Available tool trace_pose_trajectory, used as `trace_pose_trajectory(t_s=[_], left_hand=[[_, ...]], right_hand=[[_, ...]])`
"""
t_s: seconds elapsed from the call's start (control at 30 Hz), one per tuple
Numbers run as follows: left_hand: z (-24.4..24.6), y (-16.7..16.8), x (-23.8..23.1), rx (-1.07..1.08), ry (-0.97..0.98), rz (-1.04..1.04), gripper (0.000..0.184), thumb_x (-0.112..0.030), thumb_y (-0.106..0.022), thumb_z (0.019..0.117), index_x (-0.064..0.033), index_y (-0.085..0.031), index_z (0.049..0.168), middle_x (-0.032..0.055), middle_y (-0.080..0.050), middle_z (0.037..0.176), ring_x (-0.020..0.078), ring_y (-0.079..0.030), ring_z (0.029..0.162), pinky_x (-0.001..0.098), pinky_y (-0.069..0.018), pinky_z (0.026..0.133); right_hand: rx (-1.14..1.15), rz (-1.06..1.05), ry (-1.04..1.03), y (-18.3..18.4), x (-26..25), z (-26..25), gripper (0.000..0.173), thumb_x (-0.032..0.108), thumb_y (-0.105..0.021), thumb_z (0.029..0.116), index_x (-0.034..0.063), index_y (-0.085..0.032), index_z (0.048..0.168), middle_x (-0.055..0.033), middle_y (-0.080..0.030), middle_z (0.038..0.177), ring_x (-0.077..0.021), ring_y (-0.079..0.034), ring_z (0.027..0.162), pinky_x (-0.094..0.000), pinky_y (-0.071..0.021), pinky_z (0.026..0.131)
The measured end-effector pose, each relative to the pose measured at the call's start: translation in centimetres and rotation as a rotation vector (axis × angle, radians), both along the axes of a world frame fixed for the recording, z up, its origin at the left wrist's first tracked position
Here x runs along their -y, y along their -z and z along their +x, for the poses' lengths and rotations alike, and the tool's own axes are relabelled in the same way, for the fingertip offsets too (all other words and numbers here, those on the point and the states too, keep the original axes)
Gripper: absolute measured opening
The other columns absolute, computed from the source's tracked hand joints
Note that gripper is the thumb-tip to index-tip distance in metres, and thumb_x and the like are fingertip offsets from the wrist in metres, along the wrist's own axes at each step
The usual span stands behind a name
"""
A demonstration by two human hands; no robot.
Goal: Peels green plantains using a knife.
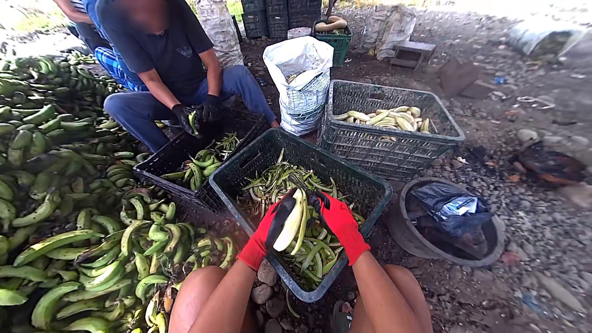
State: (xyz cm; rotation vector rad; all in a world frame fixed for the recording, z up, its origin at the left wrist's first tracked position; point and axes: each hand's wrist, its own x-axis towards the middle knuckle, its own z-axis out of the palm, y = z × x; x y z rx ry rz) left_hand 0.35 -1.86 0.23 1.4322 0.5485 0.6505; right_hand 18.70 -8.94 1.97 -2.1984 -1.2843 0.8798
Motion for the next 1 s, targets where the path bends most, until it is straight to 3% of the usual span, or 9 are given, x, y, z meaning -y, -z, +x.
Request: trace_pose_trajectory(t_s=[0.07,0.17,0.27,0.37,0.43,0.6,0.7,0.83,1.0], left_hand=[[0.0,-0.4,-0.2,0.009,0.067,-0.033,0.073,-0.048,-0.05,0.0973,-0.0014,-0.039,0.153,0.0072,-0.068,0.117,0.0114,-0.068,0.092,0.0293,-0.0581,0.083],[0.0,0.3,-1.2,0.001,-0.103,-0.17,0.051,-0.036,-0.034,0.1069,-0.0047,-0.044,0.147,0.0095,-0.069,0.104,0.0156,-0.068,0.083,0.0317,-0.0591,0.074],[0.0,0.8,-2.2,0.094,-0.313,-0.396,0.036,-0.031,-0.03,0.1117,-0.0048,-0.055,0.119,0.008,-0.065,0.08,0.0138,-0.065,0.063,0.0279,-0.0573,0.056],[-1.1,1.2,-2.4,0.097,-0.407,-0.355,0.029,-0.015,-0.029,0.1104,-0.0011,-0.055,0.111,0.0055,-0.063,0.082,0.0103,-0.063,0.072,0.0268,-0.0563,0.067],[-1.5,1.5,-2.7,0.024,-0.434,-0.232,0.024,-0.005,-0.035,0.106,0.0039,-0.057,0.104,0.0051,-0.063,0.079,0.0082,-0.062,0.07,0.0245,-0.0554,0.068],[-0.1,0.2,-1.3,0.015,-0.459,-0.303,0.033,-0.021,-0.031,0.1121,-0.0002,-0.055,0.123,0.0068,-0.063,0.092,0.0102,-0.063,0.078,0.0276,-0.0558,0.072],[0.4,-0.2,0.0,-0.022,-0.354,-0.159,0.037,-0.022,-0.033,0.1114,0.0009,-0.055,0.13,0.0067,-0.065,0.095,0.0103,-0.064,0.078,0.0282,-0.057,0.072],[0.4,-0.5,0.5,0.048,-0.177,-0.203,0.042,-0.028,-0.035,0.1061,-0.0009,-0.052,0.133,0.0058,-0.068,0.09,0.0128,-0.067,0.073,0.0298,-0.0593,0.068],[-0.5,-0.3,-0.4,0.113,-0.048,-0.181,0.049,-0.031,-0.037,0.1026,-0.0012,-0.048,0.14,0.0057,-0.068,0.088,0.0125,-0.065,0.069,0.0272,-0.0578,0.063]], right_hand=[[-0.18,0.055,0.053,0.9,-0.5,1.2,0.048,0.038,-0.036,0.112,0.0089,-0.058,0.142,-0.0172,-0.066,0.129,-0.0279,-0.065,0.117,-0.0499,-0.0484,0.104],[-0.198,0.087,0.081,1.0,-0.1,0.9,0.046,0.039,-0.037,0.1116,0.0073,-0.059,0.138,-0.0152,-0.068,0.118,-0.024,-0.067,0.104,-0.0455,-0.0529,0.095],[0.061,0.08,-0.117,0.8,1.2,-1.4,0.048,0.049,-0.039,0.1079,0.0224,-0.059,0.143,-0.0105,-0.07,0.128,-0.0266,-0.064,0.124,-0.0568,-0.0398,0.113],[0.232,0.097,-0.265,0.7,3.4,-4.1,0.053,0.049,-0.049,0.1043,0.0256,-0.052,0.151,-0.0157,-0.066,0.134,-0.0358,-0.057,0.131,-0.0669,-0.0187,0.121],[0.319,0.182,-0.253,0.6,4.7,-5.1,0.055,0.041,-0.058,0.0988,0.023,-0.055,0.15,-0.0236,-0.065,0.131,-0.0445,-0.058,0.127,-0.0732,-0.0164,0.118],[0.245,-0.008,-0.196,-1.2,3.5,-4.2,0.051,0.042,-0.046,0.1073,0.0269,-0.046,0.156,-0.0195,-0.063,0.138,-0.0382,-0.056,0.133,-0.0682,-0.0149,0.121],[0.136,-0.006,-0.127,-0.5,1.6,-2.2,0.047,0.043,-0.039,0.1095,0.0258,-0.051,0.152,-0.0131,-0.067,0.135,-0.0315,-0.058,0.132,-0.0628,-0.0254,0.12],[-0.018,0.086,-0.075,0.7,0.0,-0.1,0.049,0.048,-0.036,0.1094,0.0216,-0.059,0.144,-0.0102,-0.068,0.132,-0.0269,-0.063,0.125,-0.0563,-0.0431,0.11],[-0.033,0.041,-0.024,0.4,-0.3,-0.8,0.05,0.048,-0.034,0.1101,0.0197,-0.059,0.144,-0.0121,-0.068,0.133,-0.0281,-0.062,0.127,-0.055,-0.0422,0.111]])
